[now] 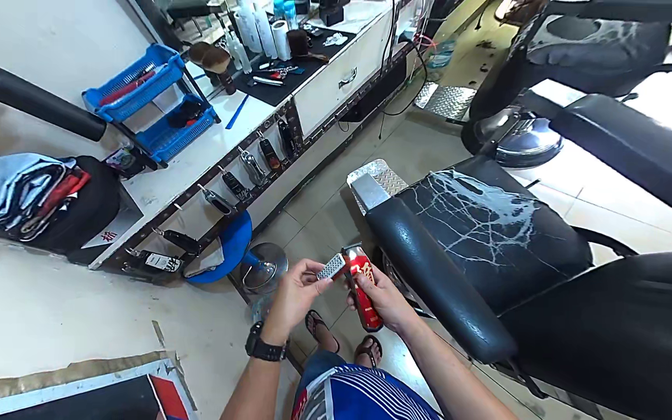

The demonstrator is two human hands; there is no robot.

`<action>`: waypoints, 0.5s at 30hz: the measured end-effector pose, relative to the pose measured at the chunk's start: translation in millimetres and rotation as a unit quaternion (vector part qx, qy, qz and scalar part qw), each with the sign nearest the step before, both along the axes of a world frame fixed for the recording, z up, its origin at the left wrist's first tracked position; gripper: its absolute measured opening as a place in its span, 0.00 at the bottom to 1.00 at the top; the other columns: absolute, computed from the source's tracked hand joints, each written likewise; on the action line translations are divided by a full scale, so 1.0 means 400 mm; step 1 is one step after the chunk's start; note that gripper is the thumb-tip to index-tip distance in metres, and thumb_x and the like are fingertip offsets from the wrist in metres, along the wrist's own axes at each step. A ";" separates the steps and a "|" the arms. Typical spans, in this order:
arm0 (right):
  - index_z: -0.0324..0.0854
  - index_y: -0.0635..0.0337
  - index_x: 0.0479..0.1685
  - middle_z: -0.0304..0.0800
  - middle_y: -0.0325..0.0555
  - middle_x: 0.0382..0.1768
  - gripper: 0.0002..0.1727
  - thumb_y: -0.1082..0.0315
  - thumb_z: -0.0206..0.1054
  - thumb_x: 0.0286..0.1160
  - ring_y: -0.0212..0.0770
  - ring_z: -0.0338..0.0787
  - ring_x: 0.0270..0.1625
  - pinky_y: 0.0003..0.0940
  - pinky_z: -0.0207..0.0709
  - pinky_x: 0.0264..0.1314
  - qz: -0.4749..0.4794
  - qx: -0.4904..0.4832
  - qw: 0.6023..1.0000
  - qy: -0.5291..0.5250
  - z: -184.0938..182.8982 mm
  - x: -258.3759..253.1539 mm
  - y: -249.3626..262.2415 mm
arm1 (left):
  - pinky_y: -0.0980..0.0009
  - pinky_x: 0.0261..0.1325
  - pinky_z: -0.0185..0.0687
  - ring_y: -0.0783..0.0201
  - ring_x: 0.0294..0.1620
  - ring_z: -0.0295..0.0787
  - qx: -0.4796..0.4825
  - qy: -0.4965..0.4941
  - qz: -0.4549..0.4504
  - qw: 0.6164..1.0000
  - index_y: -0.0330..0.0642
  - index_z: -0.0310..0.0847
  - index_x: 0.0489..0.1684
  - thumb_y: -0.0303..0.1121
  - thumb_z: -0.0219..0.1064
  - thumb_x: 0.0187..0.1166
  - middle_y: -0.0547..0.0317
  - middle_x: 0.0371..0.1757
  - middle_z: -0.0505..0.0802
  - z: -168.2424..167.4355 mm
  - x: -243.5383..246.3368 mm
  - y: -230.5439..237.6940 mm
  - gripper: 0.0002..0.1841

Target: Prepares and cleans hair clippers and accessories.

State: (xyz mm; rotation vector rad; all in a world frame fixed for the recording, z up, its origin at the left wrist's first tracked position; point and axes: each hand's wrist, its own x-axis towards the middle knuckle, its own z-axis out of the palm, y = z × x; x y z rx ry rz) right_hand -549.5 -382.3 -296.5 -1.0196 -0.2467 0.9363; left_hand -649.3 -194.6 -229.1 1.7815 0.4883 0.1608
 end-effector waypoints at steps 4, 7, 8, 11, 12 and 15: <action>0.67 0.63 0.74 0.92 0.54 0.43 0.37 0.46 0.72 0.76 0.46 0.94 0.32 0.40 0.93 0.38 -0.013 0.048 0.999 0.010 0.002 -0.015 -0.006 | 0.66 0.52 0.95 0.61 0.47 0.95 0.086 -0.045 0.071 0.993 0.36 0.86 0.51 0.30 0.80 0.70 0.52 0.51 0.93 -0.011 -0.017 0.014 0.15; 0.70 0.63 0.71 0.92 0.54 0.43 0.37 0.45 0.76 0.72 0.47 0.95 0.33 0.41 0.93 0.39 -0.027 0.064 0.998 0.007 0.007 -0.022 -0.013 | 0.65 0.51 0.96 0.59 0.47 0.94 0.066 -0.090 0.027 0.993 0.34 0.87 0.51 0.27 0.80 0.69 0.50 0.53 0.92 -0.002 -0.063 0.005 0.15; 0.71 0.63 0.69 0.92 0.54 0.42 0.37 0.44 0.76 0.72 0.47 0.95 0.34 0.41 0.93 0.40 -0.030 0.071 0.997 0.001 0.007 -0.023 -0.014 | 0.65 0.51 0.97 0.59 0.49 0.94 0.062 -0.102 0.010 0.993 0.33 0.88 0.51 0.26 0.81 0.68 0.50 0.54 0.91 -0.003 -0.074 -0.001 0.15; 0.74 0.62 0.68 0.92 0.53 0.44 0.36 0.44 0.77 0.71 0.46 0.95 0.38 0.41 0.93 0.45 -0.027 0.096 0.995 -0.027 -0.001 -0.028 -0.019 | 0.66 0.52 0.97 0.59 0.50 0.94 0.072 -0.136 -0.008 0.988 0.33 0.89 0.51 0.26 0.81 0.68 0.49 0.56 0.90 -0.009 -0.074 -0.022 0.15; 0.75 0.62 0.68 0.92 0.53 0.44 0.36 0.44 0.76 0.71 0.45 0.95 0.39 0.41 0.92 0.46 -0.024 0.102 0.994 -0.037 -0.007 -0.030 -0.018 | 0.67 0.51 0.97 0.60 0.50 0.94 0.090 -0.145 0.000 0.985 0.33 0.89 0.50 0.26 0.82 0.68 0.49 0.56 0.89 -0.007 -0.067 -0.026 0.15; 0.73 0.60 0.73 0.93 0.52 0.48 0.37 0.44 0.75 0.73 0.44 0.95 0.43 0.39 0.92 0.49 -0.016 0.116 0.991 -0.070 -0.024 -0.027 -0.020 | 0.69 0.51 0.97 0.63 0.49 0.93 0.168 -0.188 0.055 0.966 0.32 0.88 0.48 0.27 0.82 0.67 0.50 0.54 0.89 0.014 -0.050 -0.029 0.14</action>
